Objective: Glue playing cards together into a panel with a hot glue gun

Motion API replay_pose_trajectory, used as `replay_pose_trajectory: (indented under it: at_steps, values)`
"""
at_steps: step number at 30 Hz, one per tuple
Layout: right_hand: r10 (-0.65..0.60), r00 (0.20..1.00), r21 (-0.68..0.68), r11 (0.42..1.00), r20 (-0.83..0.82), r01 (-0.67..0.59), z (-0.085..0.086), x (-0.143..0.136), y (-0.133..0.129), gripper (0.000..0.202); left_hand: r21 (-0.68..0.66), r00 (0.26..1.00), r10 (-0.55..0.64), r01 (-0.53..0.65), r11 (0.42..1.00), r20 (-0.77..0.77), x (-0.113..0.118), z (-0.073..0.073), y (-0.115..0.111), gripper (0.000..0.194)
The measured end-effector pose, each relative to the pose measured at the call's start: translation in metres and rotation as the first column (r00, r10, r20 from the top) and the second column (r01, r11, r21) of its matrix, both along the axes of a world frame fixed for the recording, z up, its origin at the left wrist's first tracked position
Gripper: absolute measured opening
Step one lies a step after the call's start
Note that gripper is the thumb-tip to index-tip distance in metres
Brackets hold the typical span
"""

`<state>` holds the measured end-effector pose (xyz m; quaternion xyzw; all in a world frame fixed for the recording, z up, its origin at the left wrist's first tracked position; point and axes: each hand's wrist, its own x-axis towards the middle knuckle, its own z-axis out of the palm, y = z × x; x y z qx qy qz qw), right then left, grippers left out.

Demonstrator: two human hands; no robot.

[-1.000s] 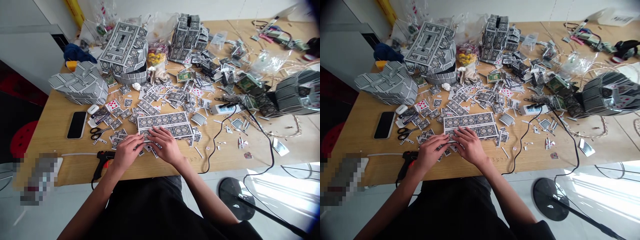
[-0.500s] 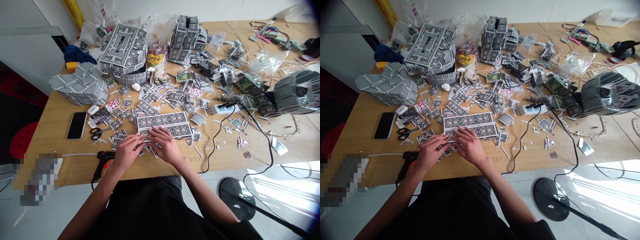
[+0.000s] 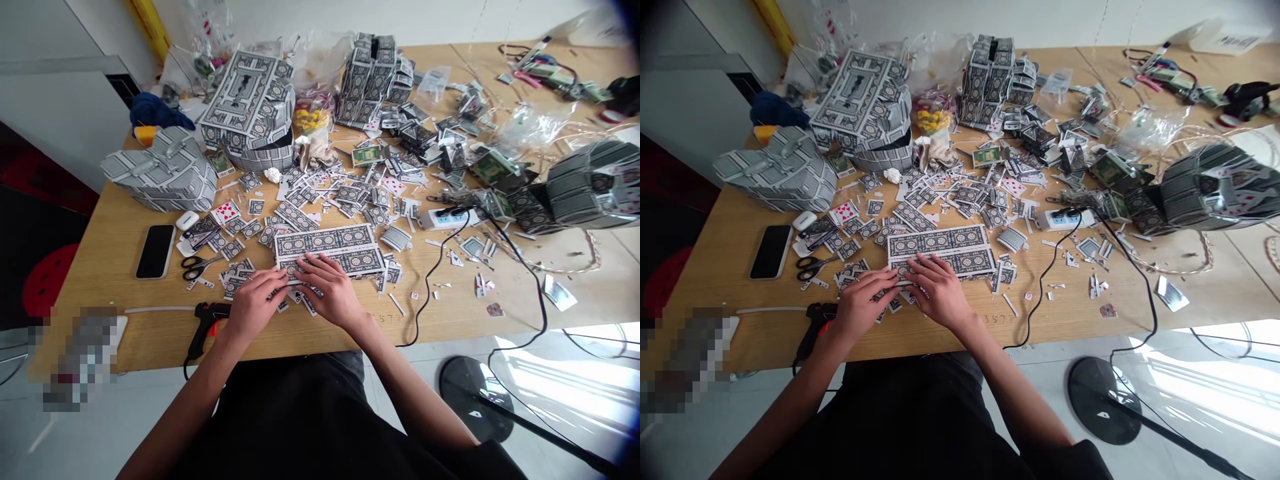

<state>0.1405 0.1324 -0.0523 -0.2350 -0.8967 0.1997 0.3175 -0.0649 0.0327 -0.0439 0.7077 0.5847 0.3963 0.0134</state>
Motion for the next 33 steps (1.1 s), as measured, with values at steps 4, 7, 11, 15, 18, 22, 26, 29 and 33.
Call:
replay_pose_trajectory:
  at_steps: [4,7,11,15,18,22,26,29,33]
  values:
    - [0.003,1.000,-0.001,1.000,0.005,-0.003,0.0002,0.0000,0.0003,0.025,0.000,1.000,0.001,-0.001,1.000,0.004,0.0001,-0.0010,-0.0001,0.020]
    - [-0.001,1.000,0.011,1.000,-0.004,0.001,0.0003,-0.0001,0.0003,0.023,0.003,1.000,0.001,-0.001,1.000,0.009,0.0002,-0.0015,-0.0002,0.021]
    - [0.001,1.000,0.016,1.000,-0.004,-0.001,0.0006,0.0002,0.0001,0.023,0.003,1.000,-0.001,0.001,1.000,0.010,0.0003,-0.0009,0.0000,0.021]
    - [0.000,1.000,0.023,1.000,-0.002,0.000,0.0010,0.0002,0.0004,0.023,0.002,1.000,-0.002,0.002,1.000,0.012,0.0004,-0.0006,-0.0001,0.020]
    - [0.002,1.000,0.024,1.000,-0.007,-0.002,0.0008,0.0001,0.0006,0.022,0.003,1.000,0.000,0.000,1.000,0.018,0.0006,-0.0013,-0.0002,0.021]
    - [0.002,1.000,0.024,1.000,-0.007,-0.002,0.0000,0.0004,0.0008,0.023,0.003,1.000,-0.002,0.002,1.000,0.022,0.0003,-0.0020,0.0001,0.021]
    - [0.004,1.000,0.023,1.000,-0.001,-0.004,-0.0006,0.0009,0.0012,0.025,0.011,1.000,-0.009,0.009,1.000,0.007,-0.0003,-0.0020,0.0003,0.022]
    - [0.005,1.000,0.020,1.000,0.003,-0.005,-0.0007,0.0012,0.0015,0.025,0.009,1.000,-0.004,0.004,1.000,-0.001,0.0000,-0.0022,-0.0001,0.022]
    - [0.009,1.000,0.017,1.000,0.014,-0.010,-0.0006,0.0015,0.0021,0.026,0.012,1.000,0.010,-0.010,1.000,-0.005,0.0013,-0.0022,-0.0005,0.021]
